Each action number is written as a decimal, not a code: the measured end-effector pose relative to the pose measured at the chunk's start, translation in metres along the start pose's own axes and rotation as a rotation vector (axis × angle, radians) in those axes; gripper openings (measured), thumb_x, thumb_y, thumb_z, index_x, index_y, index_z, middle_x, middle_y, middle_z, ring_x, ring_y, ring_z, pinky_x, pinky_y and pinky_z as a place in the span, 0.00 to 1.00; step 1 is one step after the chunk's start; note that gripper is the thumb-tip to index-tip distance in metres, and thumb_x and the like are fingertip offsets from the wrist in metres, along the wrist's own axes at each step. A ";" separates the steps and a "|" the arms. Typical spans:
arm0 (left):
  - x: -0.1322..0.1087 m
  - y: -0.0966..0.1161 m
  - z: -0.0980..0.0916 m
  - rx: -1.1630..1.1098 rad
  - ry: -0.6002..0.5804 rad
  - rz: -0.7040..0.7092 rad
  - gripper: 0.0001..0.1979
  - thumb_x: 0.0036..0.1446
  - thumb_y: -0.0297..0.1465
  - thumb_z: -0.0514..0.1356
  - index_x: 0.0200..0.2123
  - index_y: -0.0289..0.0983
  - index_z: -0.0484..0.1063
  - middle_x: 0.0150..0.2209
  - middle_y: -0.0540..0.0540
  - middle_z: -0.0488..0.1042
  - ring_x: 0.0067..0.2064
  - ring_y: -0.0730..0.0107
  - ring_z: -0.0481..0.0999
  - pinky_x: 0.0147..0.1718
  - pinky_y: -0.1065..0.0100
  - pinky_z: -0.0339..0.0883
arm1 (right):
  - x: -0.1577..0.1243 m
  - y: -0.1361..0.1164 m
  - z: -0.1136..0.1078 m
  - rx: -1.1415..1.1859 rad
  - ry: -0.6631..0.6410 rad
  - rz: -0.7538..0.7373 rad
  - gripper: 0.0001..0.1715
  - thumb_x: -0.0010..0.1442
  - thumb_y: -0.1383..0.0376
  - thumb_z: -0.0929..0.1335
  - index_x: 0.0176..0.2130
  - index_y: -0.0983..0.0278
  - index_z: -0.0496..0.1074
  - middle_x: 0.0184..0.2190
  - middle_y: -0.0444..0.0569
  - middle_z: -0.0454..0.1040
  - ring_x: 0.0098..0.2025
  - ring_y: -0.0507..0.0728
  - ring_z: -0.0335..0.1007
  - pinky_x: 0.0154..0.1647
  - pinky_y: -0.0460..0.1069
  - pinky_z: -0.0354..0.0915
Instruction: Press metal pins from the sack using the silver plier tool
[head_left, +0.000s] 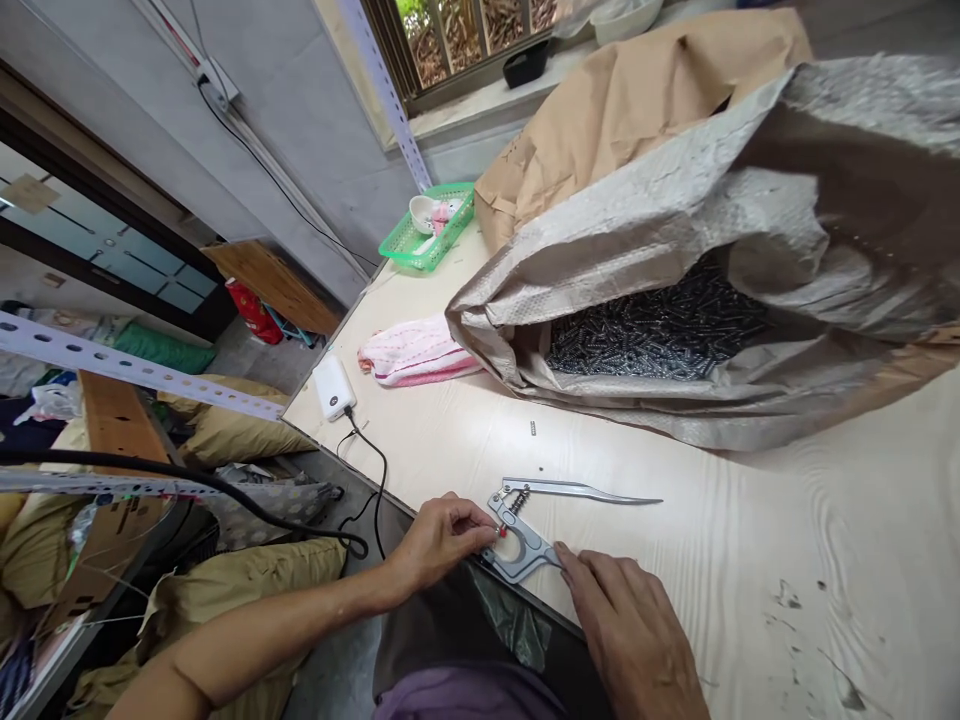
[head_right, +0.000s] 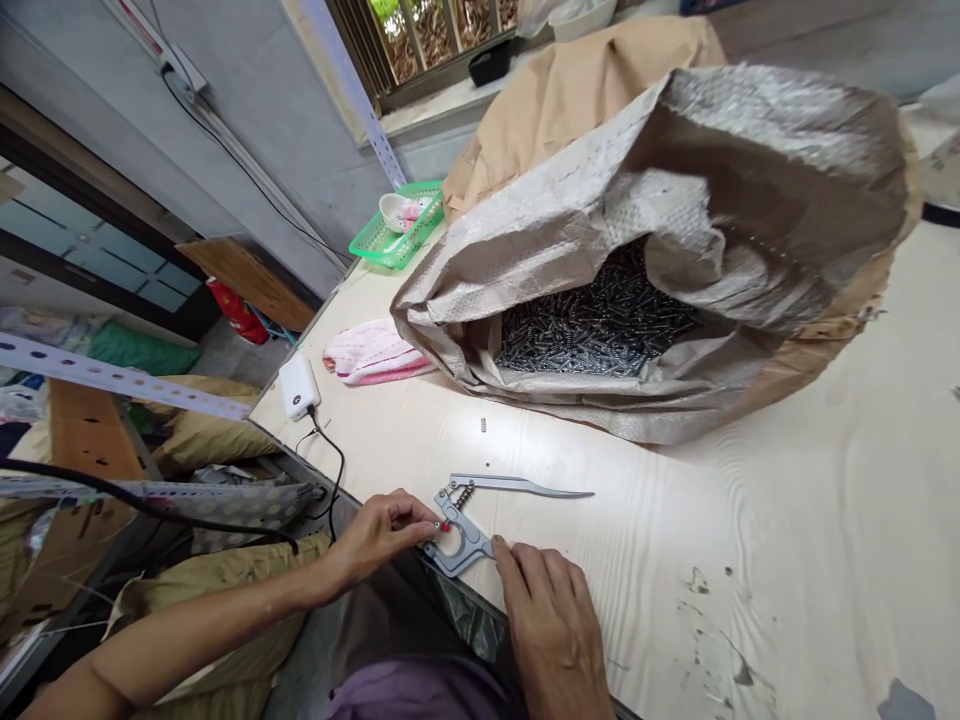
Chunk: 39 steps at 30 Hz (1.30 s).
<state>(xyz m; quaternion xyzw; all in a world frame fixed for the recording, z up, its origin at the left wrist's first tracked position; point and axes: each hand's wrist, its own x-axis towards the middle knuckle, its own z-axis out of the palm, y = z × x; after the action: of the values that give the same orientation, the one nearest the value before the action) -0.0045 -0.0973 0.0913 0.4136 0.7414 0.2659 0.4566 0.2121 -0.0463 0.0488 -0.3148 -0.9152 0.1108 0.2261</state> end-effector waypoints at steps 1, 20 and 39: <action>0.000 -0.001 0.001 0.029 0.009 0.009 0.12 0.52 0.38 0.61 0.31 0.35 0.78 0.30 0.46 0.75 0.34 0.68 0.70 0.34 0.70 0.62 | -0.001 0.000 0.001 0.009 0.005 -0.001 0.20 0.60 0.74 0.59 0.50 0.65 0.68 0.37 0.52 0.73 0.39 0.56 0.64 0.41 0.52 0.60; 0.003 0.003 -0.001 0.321 -0.005 0.030 0.11 0.54 0.35 0.59 0.23 0.35 0.73 0.27 0.48 0.72 0.34 0.70 0.68 0.34 0.72 0.59 | 0.002 -0.004 0.003 0.034 0.045 0.006 0.18 0.61 0.74 0.58 0.47 0.67 0.70 0.33 0.50 0.72 0.35 0.55 0.63 0.41 0.52 0.59; 0.013 0.003 -0.009 0.345 -0.159 -0.028 0.10 0.51 0.35 0.59 0.25 0.33 0.73 0.23 0.50 0.69 0.29 0.72 0.66 0.27 0.74 0.57 | 0.014 -0.004 -0.003 0.010 0.018 0.031 0.18 0.59 0.75 0.60 0.46 0.66 0.71 0.31 0.48 0.70 0.34 0.54 0.62 0.42 0.51 0.58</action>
<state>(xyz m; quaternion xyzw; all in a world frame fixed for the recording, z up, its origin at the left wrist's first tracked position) -0.0141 -0.0849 0.0915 0.4952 0.7432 0.0949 0.4398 0.2014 -0.0401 0.0577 -0.3288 -0.9075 0.1163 0.2340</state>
